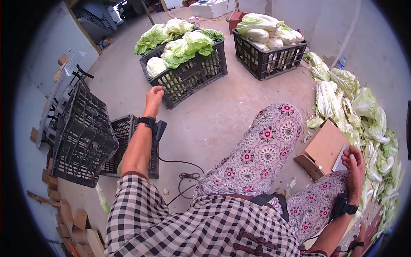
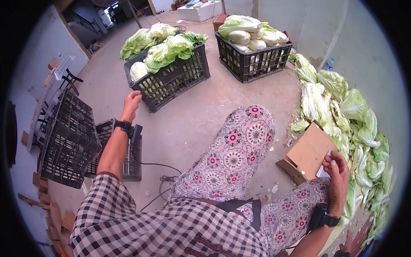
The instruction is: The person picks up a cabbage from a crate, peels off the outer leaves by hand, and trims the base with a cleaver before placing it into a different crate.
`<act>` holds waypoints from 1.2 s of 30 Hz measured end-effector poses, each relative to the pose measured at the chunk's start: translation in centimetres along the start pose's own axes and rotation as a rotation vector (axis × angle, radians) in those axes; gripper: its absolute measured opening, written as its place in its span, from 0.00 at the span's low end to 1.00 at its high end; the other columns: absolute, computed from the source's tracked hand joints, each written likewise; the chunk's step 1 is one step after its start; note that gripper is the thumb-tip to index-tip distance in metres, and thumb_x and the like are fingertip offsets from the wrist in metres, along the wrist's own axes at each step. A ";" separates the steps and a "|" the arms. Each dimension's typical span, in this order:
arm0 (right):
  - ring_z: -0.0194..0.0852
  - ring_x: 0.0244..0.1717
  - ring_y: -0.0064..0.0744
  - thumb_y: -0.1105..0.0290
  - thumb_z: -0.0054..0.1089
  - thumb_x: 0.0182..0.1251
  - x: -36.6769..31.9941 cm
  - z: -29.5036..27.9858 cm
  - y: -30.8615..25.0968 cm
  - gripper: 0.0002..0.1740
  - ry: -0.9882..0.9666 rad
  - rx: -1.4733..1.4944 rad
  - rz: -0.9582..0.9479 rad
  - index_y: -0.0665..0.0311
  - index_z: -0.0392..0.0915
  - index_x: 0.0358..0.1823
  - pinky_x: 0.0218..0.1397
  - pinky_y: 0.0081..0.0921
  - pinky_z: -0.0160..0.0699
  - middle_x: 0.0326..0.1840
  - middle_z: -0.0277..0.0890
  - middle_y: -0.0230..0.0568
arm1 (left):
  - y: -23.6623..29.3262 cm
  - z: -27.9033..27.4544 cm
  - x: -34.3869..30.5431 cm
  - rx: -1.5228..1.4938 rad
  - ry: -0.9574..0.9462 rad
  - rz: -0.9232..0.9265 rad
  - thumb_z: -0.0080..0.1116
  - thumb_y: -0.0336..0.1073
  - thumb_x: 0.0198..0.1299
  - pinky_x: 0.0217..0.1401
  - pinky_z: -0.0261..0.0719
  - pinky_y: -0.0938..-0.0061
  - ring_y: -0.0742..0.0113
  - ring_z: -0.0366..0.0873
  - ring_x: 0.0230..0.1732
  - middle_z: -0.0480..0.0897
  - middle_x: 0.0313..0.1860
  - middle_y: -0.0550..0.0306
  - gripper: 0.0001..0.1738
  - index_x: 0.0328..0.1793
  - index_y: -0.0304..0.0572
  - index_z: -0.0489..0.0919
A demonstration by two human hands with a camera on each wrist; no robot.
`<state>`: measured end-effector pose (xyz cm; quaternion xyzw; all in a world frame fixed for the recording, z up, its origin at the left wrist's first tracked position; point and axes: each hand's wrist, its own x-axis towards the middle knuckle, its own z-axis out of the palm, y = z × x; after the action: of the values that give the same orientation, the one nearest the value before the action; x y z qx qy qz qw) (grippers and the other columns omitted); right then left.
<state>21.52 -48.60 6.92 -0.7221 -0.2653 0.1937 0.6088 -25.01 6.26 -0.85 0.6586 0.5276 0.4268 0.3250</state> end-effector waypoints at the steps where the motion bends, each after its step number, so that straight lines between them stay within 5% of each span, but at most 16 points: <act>1: 0.73 0.40 0.22 0.66 0.52 0.66 -0.2 0.0 -0.1 0.20 0.020 -0.005 0.005 0.70 0.69 0.55 0.48 0.19 0.72 0.43 0.75 0.38 | -0.7 1.0 1.5 0.051 -0.009 0.037 0.56 0.34 0.52 0.46 0.76 0.71 0.62 0.79 0.44 0.82 0.43 0.52 0.19 0.51 0.35 0.78; 4: 0.73 0.40 0.22 0.67 0.51 0.67 -0.8 0.8 -1.2 0.18 0.108 0.008 0.057 0.70 0.70 0.55 0.48 0.19 0.72 0.43 0.75 0.38 | -1.3 3.4 5.4 0.358 -0.055 0.155 0.56 0.38 0.50 0.53 0.74 0.64 0.52 0.78 0.50 0.81 0.47 0.44 0.24 0.54 0.34 0.76; 8: 0.72 0.41 0.23 0.67 0.51 0.67 -1.0 1.6 -1.6 0.18 0.133 -0.061 0.127 0.70 0.70 0.55 0.48 0.19 0.72 0.43 0.75 0.38 | -1.1 4.9 8.8 0.719 -0.014 0.131 0.54 0.41 0.51 0.59 0.68 0.57 0.48 0.72 0.59 0.76 0.56 0.44 0.28 0.59 0.40 0.71; 14: 0.73 0.41 0.21 0.64 0.52 0.68 -1.1 1.9 -1.7 0.19 0.124 -0.161 0.198 0.66 0.68 0.56 0.48 0.18 0.72 0.44 0.74 0.36 | -1.8 4.7 13.7 1.072 0.049 0.152 0.59 0.42 0.50 0.56 0.66 0.52 0.52 0.69 0.58 0.75 0.52 0.48 0.23 0.50 0.39 0.73; 17: 0.72 0.41 0.21 0.65 0.52 0.68 -1.1 2.2 -1.9 0.19 0.140 -0.169 0.227 0.66 0.68 0.56 0.48 0.18 0.72 0.44 0.74 0.36 | -2.8 4.5 16.4 1.016 -0.088 0.023 0.59 0.43 0.50 0.56 0.66 0.50 0.46 0.75 0.52 0.79 0.47 0.45 0.24 0.51 0.39 0.73; 24: 0.71 0.42 0.24 0.65 0.57 0.62 -0.8 4.3 -3.0 0.21 0.113 -0.172 0.253 0.68 0.69 0.54 0.50 0.21 0.70 0.43 0.73 0.38 | -2.7 6.4 17.7 1.151 -0.082 0.168 0.61 0.33 0.46 0.48 0.75 0.54 0.43 0.78 0.46 0.81 0.42 0.38 0.20 0.45 0.35 0.71; 28: 0.70 0.44 0.26 0.64 0.61 0.59 -1.4 4.7 -2.4 0.23 0.107 -0.167 0.245 0.69 0.69 0.53 0.53 0.22 0.69 0.43 0.73 0.39 | -3.7 4.6 19.4 1.029 -0.274 0.171 0.59 0.29 0.45 0.50 0.74 0.52 0.38 0.78 0.44 0.80 0.38 0.32 0.19 0.44 0.31 0.70; 36: 0.70 0.45 0.26 0.64 0.60 0.60 -2.0 4.9 -2.8 0.24 0.098 -0.218 0.273 0.70 0.69 0.54 0.54 0.23 0.69 0.43 0.73 0.39 | -3.9 4.6 19.3 1.031 -0.298 0.196 0.59 0.29 0.45 0.49 0.75 0.53 0.38 0.77 0.44 0.80 0.38 0.32 0.18 0.43 0.32 0.71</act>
<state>16.62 -45.69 8.69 -0.8217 -0.1541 0.2092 0.5072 -20.96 26.02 -1.97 0.8321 0.5529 0.0431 -0.0103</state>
